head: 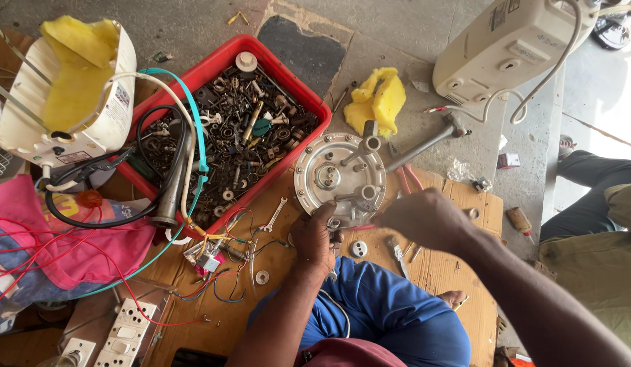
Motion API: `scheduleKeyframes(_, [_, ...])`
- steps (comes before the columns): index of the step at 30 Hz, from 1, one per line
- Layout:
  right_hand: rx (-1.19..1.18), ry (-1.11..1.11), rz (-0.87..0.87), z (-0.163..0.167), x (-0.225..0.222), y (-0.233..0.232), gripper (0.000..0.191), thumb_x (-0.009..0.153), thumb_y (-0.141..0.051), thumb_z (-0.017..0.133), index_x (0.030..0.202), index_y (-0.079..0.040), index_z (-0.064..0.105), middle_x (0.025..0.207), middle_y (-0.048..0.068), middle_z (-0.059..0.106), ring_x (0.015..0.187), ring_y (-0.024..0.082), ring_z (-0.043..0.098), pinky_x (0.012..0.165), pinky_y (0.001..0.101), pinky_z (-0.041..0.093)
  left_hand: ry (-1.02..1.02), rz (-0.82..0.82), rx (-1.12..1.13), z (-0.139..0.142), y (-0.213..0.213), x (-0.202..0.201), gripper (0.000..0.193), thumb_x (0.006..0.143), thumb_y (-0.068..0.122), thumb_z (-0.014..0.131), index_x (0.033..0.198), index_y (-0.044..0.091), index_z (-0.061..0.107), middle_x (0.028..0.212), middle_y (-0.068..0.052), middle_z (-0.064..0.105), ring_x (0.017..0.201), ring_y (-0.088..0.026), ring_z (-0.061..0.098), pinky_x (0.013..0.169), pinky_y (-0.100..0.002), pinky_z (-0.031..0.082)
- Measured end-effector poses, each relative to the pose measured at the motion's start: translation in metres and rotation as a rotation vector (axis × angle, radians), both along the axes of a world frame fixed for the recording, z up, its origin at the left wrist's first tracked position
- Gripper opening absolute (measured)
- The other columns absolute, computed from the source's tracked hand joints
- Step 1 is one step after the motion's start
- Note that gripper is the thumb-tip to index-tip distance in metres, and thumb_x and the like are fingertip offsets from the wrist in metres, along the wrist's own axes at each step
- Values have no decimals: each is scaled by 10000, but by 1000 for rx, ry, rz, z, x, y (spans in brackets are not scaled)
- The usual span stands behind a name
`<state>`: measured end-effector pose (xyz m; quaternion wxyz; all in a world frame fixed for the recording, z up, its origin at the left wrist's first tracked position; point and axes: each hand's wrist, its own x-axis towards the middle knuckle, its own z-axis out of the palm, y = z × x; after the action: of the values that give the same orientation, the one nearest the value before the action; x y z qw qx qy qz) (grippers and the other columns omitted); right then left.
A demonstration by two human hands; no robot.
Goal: The person sits on the floor and uses a wrench to tighten bolts on a circular metal component. They repeatedly adjust the wrench and rotate the component to access different fasteners.
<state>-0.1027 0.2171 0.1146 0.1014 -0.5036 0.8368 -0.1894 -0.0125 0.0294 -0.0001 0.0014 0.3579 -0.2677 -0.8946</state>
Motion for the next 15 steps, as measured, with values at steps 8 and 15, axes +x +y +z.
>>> scheduleKeyframes(8, [420,-283,-397,12,-6,-14,190,870,-413,715,914,-280,842,824,-53,802,719,171,742,711,360,571,-19,-12,-3,9,-3,3,185,819,189,771,912,54,685,685,-52,666,408,-122,534,346,-244,339])
scheduleKeyframes(15, [414,57,-3,-48,-24,5,227,945,-344,610,1050,-288,803,980,-44,773,885,197,717,698,388,550,11,-20,142,-40,5,8,267,823,224,706,1074,135,709,902,24,719,714,-86,673,507,-259,478])
